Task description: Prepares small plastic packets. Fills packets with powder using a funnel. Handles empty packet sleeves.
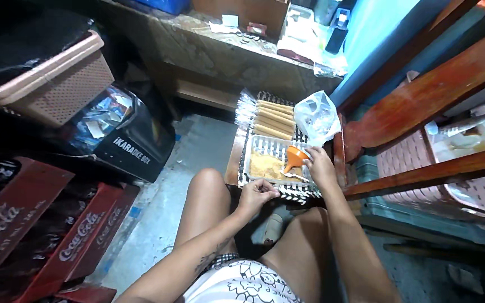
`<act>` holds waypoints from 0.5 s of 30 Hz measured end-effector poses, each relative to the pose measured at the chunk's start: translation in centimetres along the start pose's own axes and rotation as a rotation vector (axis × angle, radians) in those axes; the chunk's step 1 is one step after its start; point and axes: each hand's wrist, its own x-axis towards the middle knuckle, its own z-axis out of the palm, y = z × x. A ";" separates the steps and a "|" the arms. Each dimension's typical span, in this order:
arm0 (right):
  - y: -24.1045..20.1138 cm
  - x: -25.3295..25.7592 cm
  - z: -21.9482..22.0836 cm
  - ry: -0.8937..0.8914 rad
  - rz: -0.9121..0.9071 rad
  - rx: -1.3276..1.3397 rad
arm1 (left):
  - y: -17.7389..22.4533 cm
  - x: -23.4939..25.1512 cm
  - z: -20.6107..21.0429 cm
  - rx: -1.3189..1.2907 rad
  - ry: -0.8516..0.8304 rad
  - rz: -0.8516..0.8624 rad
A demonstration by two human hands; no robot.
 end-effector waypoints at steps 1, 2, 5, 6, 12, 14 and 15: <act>-0.4 -0.3 -0.1 0.018 -0.008 0.013 | -0.1 0.0 0.0 0.011 0.003 -0.003; -1.0 -0.9 -0.3 0.057 -0.036 0.044 | -0.1 0.1 -0.1 0.017 0.005 -0.007; -2.4 -4.0 -1.0 0.122 -0.282 0.238 | -0.2 0.1 -0.3 0.000 0.008 -0.023; -2.6 -5.0 -1.2 0.079 -0.366 0.320 | -0.2 0.1 -0.3 -0.010 0.005 -0.027; -2.7 -7.6 -0.6 0.021 -0.528 0.455 | -0.2 0.2 -0.3 -0.022 -0.035 -0.024; -2.8 -7.7 -0.4 0.028 -0.529 0.418 | -0.2 0.2 -0.2 -0.020 -0.051 -0.013; -3.0 -7.7 -0.3 0.029 -0.522 0.393 | -0.2 0.1 -0.1 -0.026 -0.059 -0.007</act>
